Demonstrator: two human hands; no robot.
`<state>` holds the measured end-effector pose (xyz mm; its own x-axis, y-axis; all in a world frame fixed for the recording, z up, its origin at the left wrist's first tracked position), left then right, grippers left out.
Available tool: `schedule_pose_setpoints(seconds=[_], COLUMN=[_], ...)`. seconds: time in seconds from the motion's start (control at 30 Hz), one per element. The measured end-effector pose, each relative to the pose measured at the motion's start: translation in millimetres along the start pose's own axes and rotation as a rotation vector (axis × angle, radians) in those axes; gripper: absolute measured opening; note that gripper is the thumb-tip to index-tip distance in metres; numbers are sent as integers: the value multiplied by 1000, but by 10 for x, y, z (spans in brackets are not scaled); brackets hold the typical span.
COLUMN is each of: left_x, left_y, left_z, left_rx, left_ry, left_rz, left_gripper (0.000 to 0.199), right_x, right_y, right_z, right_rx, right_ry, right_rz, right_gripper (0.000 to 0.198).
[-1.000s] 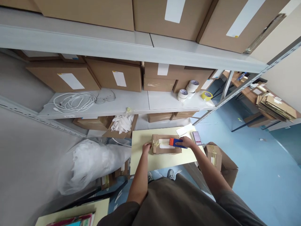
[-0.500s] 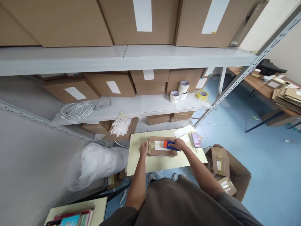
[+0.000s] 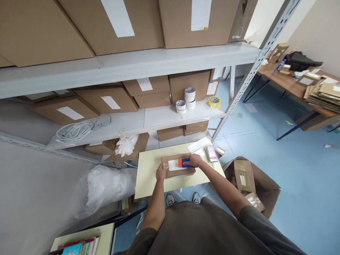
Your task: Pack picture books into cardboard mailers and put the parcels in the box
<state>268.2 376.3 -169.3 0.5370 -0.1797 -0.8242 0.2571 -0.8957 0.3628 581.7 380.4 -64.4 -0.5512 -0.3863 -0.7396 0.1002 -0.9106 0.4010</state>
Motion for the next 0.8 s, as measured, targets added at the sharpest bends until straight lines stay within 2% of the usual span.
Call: schedule_pose_setpoints(seconds=[0.13, 0.33, 0.43, 0.5, 0.6, 0.7, 0.8], left_x=[-15, -16, -32, -56, -109, -171, -241], left_y=[-20, -25, -42, -76, -170, -294, -408], left_z=[-32, -71, -51, 0, 147, 386, 664], left_rx=[-7, 13, 7, 6, 28, 45, 35], left_ry=[-70, -127, -179, -189, -147, -68, 2], left_rz=[19, 28, 42, 49, 59, 84, 128], left_gripper=[54, 56, 58, 59, 57, 54, 52], right_x=[-237, -756, -870, -885, -807, -630, -413], right_y=[97, 462, 597, 617, 577, 507, 427], right_z=[-366, -1335, -1558, -1526, -1288, -888, -333], right_rx=[26, 197, 254, 262, 271, 265, 211], right_ry=[69, 161, 189, 196, 196, 159, 125], right_rz=[28, 55, 90, 77, 51, 55, 63], right_gripper=[66, 73, 71, 69, 68, 70, 72])
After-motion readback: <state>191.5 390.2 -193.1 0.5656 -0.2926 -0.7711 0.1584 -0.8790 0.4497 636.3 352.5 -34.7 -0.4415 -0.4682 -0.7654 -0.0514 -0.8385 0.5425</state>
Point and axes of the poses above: each hand's wrist, its own y-axis away from the middle knuckle, its own x-axis out of the palm, z = x × y, the point moved 9 cm from there along -y, towards the middle knuckle, and after that the axes turned 9 degrees about -y, right-handed, at the moved point
